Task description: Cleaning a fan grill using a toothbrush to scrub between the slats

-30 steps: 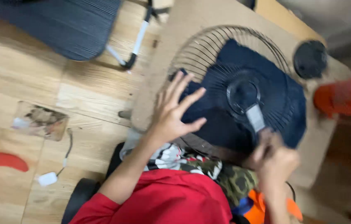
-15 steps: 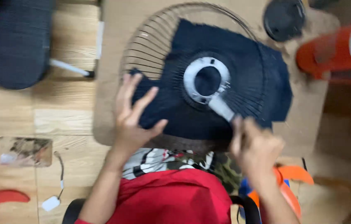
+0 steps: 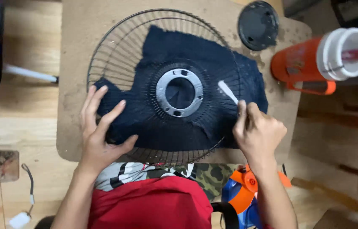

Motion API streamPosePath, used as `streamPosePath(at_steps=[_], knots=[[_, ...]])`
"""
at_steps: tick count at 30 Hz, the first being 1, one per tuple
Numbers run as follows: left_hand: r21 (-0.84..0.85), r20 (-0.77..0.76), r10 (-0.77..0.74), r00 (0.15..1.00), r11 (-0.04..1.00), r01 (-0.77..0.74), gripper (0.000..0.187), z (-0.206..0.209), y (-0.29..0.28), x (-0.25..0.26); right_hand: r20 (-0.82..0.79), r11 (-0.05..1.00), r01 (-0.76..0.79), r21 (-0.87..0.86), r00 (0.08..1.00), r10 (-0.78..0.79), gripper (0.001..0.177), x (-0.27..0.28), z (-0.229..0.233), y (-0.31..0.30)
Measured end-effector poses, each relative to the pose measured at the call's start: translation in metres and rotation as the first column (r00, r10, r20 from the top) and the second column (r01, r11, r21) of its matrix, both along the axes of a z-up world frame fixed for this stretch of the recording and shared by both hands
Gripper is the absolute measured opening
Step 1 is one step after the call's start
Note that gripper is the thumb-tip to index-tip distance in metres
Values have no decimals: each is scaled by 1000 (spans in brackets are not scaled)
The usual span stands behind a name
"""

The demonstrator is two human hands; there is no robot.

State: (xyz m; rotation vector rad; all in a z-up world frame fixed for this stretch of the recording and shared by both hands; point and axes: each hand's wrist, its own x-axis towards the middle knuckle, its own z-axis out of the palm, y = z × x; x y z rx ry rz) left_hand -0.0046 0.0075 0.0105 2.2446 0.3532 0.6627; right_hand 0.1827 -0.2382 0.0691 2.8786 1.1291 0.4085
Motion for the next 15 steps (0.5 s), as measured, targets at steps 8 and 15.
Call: streamPosePath(at_steps=[8, 15], knots=[[-49, 57, 40, 998, 998, -37, 64, 1, 2, 2, 213, 997, -65, -48, 974, 73, 28, 22, 6, 22], [-39, 54, 33, 998, 999, -31, 65, 0, 3, 2, 189, 975, -221, 29, 959, 212, 34, 28, 0, 62]])
